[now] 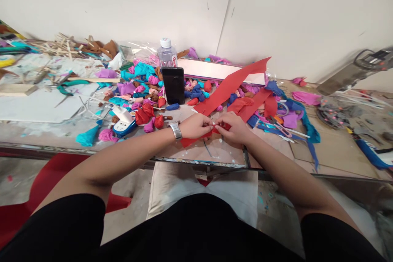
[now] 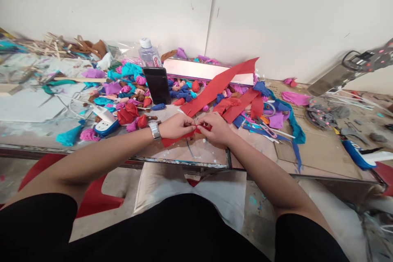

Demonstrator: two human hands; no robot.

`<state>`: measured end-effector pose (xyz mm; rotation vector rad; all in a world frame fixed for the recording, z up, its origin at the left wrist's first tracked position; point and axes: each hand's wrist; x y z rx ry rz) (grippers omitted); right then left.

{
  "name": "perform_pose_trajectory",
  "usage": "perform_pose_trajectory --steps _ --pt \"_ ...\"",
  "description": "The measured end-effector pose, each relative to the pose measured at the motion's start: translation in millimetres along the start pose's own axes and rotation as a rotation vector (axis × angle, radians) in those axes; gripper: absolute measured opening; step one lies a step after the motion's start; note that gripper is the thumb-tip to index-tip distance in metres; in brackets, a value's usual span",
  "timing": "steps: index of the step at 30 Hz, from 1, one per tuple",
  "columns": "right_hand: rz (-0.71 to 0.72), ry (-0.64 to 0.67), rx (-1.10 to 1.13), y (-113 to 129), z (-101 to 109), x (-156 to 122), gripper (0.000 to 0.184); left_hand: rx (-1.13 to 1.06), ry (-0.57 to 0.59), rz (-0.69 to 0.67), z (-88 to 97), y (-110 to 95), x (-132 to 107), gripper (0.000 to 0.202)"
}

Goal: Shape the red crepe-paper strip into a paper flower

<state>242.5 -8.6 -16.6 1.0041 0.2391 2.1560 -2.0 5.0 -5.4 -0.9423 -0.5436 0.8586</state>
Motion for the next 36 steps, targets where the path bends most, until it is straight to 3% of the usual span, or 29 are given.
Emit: perform_pose_trajectory --steps 5,12,18,28,36 --pt "0.017 -0.013 0.003 -3 -1 0 0.013 -0.134 0.015 0.098 -1.9 2 2 0.024" --pt "0.09 -0.073 -0.022 -6 -3 0 0.015 -0.462 0.046 0.364 -2.6 -3 3 0.013" --pt "0.16 -0.092 -0.026 -3 0 2 0.013 -0.606 0.022 0.488 -1.8 -9 2 0.021" --pt "0.199 -0.15 -0.026 -1 0 2 0.011 -0.658 0.027 0.554 -0.6 -13 0 0.024" --pt "0.147 -0.098 -0.038 -2 -1 0 0.013 -0.681 0.035 0.534 -0.1 -13 2 0.021"
Point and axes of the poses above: each hand's wrist, its own x-axis towards the middle knuckle, its own z-axis out of the back of the hand, y = z × x, and after that the axes turned 14 degrees about -y, right-handed
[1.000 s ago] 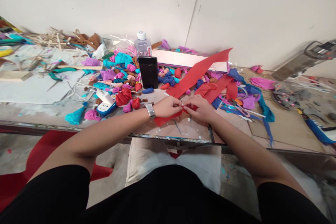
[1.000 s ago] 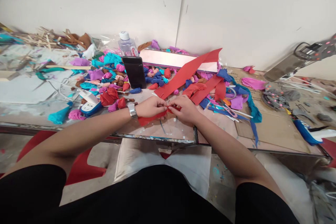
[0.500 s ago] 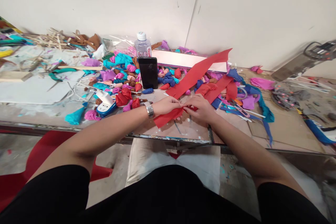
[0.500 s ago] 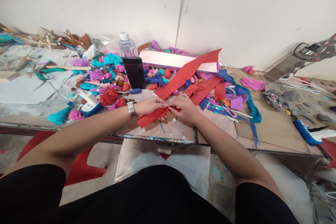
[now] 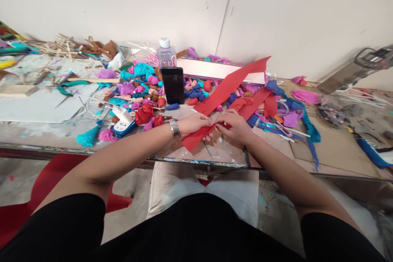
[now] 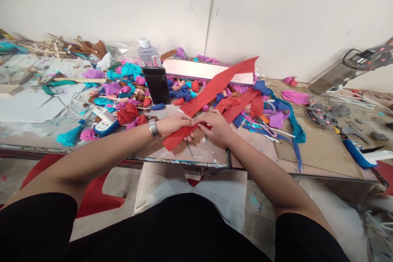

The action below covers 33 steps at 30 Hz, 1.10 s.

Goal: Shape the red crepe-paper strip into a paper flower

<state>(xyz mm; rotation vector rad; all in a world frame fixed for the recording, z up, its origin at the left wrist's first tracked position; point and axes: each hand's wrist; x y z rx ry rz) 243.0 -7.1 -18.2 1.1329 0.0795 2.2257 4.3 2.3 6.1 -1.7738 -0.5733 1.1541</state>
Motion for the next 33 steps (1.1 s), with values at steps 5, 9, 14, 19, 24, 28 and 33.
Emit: perform_pose_trajectory --steps 5,9,14,19,24,28,33 --pt "0.0 -0.005 0.015 -2 -1 -1 0.012 -0.013 0.017 0.002 3.0 1 2 0.029" --pt "0.005 0.001 0.03 2 2 1 0.013 -0.024 0.038 -0.018 4.1 4 4 0.033" --pt "-0.048 -0.005 0.032 7 4 3 0.013 -0.01 0.035 -0.042 2.2 4 2 0.036" --pt "-0.058 -0.007 0.011 6 2 2 0.011 0.141 -0.012 -0.155 4.0 6 5 0.028" --pt "-0.086 0.002 -0.006 5 0 0 0.011 0.532 -0.122 -0.526 10.4 8 11 0.023" --pt "-0.088 0.001 -0.01 5 -1 -1 0.01 0.716 -0.193 -0.673 10.3 8 7 0.024" --pt "-0.11 0.048 0.001 5 -1 -2 0.011 0.92 -0.256 -0.794 6.6 5 0 0.023"
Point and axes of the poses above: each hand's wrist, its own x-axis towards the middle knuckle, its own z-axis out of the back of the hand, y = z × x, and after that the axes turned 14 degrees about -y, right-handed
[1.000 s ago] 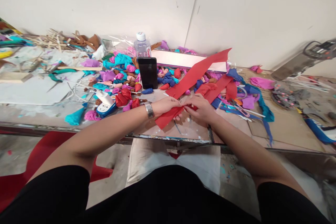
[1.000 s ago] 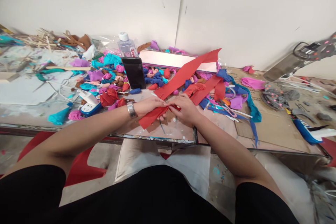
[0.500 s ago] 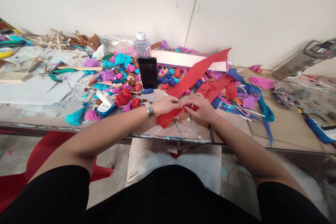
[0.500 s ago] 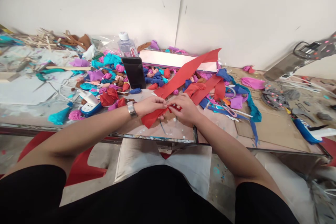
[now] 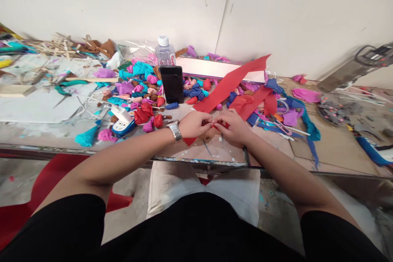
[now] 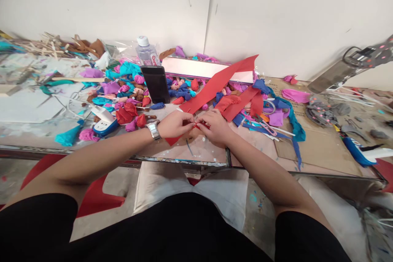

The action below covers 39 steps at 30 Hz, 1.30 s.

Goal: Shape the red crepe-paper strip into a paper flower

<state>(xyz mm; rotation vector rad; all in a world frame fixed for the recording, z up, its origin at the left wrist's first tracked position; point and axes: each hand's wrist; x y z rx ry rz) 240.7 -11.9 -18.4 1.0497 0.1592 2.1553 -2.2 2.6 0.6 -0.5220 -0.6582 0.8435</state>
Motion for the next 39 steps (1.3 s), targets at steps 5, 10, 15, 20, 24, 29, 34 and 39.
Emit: perform_pose_trajectory --steps 5,10,15,20,24,29,34,39 --pt "-0.013 0.067 -0.015 2.4 0.0 0.9 0.009 0.183 -0.007 -0.16 0.8 -2.9 -1.5 0.024" --pt "-0.021 0.103 -0.01 4.8 -1.5 2.0 0.008 0.191 -0.004 -0.19 -0.6 -1.6 -1.8 0.025" --pt "-0.037 0.072 -0.003 2.2 -1.3 1.3 0.006 0.218 0.011 -0.166 0.6 -1.4 -1.0 0.027" --pt "-0.034 0.056 -0.015 0.3 0.1 0.6 0.004 0.269 0.022 -0.171 0.0 -0.5 -0.6 0.029" --pt "-0.025 0.093 -0.033 2.2 -1.4 1.5 0.007 0.3 0.011 -0.208 -1.8 2.3 -1.0 0.026" --pt "-0.044 0.106 -0.038 3.6 -3.9 2.0 0.01 0.359 0.005 -0.249 -2.1 4.0 -1.8 0.029" --pt "-0.046 0.115 -0.009 1.4 -5.1 0.9 0.01 0.315 0.023 -0.219 -1.6 1.3 -2.3 0.026" --pt "-0.069 0.095 0.019 -2.1 -5.6 -0.3 0.009 0.214 -0.015 -0.179 2.2 -0.6 -0.8 0.027"
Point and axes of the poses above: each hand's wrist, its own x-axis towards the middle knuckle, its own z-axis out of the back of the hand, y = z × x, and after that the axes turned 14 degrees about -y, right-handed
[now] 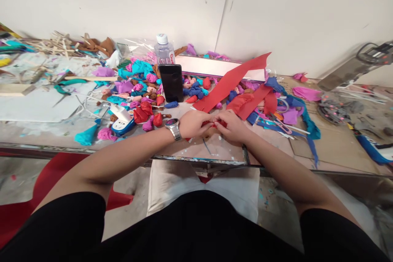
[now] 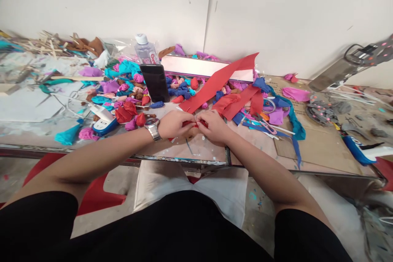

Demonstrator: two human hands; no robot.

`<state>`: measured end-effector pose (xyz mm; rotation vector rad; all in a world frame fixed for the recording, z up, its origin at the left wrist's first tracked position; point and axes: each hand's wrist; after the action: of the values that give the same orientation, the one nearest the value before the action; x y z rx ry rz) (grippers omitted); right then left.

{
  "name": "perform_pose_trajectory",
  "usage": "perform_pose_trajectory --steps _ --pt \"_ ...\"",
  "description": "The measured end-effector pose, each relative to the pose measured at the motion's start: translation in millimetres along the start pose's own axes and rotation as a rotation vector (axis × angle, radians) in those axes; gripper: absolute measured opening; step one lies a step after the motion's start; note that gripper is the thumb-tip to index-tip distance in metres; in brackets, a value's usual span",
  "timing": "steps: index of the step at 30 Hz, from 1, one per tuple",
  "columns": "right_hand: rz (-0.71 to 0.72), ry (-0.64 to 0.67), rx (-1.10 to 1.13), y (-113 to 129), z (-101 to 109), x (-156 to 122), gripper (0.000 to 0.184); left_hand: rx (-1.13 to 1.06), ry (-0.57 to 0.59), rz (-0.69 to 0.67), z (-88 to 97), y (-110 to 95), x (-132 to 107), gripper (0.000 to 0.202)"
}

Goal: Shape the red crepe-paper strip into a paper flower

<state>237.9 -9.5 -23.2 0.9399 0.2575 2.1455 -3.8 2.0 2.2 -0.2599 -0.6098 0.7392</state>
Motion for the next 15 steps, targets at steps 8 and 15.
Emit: perform_pose_trajectory --steps 8,15 --pt "-0.077 -0.03 0.03 0 2 2 0.006 0.275 -0.074 0.142 11.2 3 11 0.053" --pt "-0.077 -0.017 0.04 1 -1 0 0.01 0.558 0.143 0.206 31.5 1 12 0.06"
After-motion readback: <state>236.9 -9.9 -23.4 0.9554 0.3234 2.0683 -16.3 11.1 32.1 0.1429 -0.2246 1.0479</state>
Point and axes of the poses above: each hand's wrist, its own x-axis towards the middle knuckle, its own z-axis out of the back of the hand, y = z × x, and after that the axes turned 14 degrees about -y, right-handed
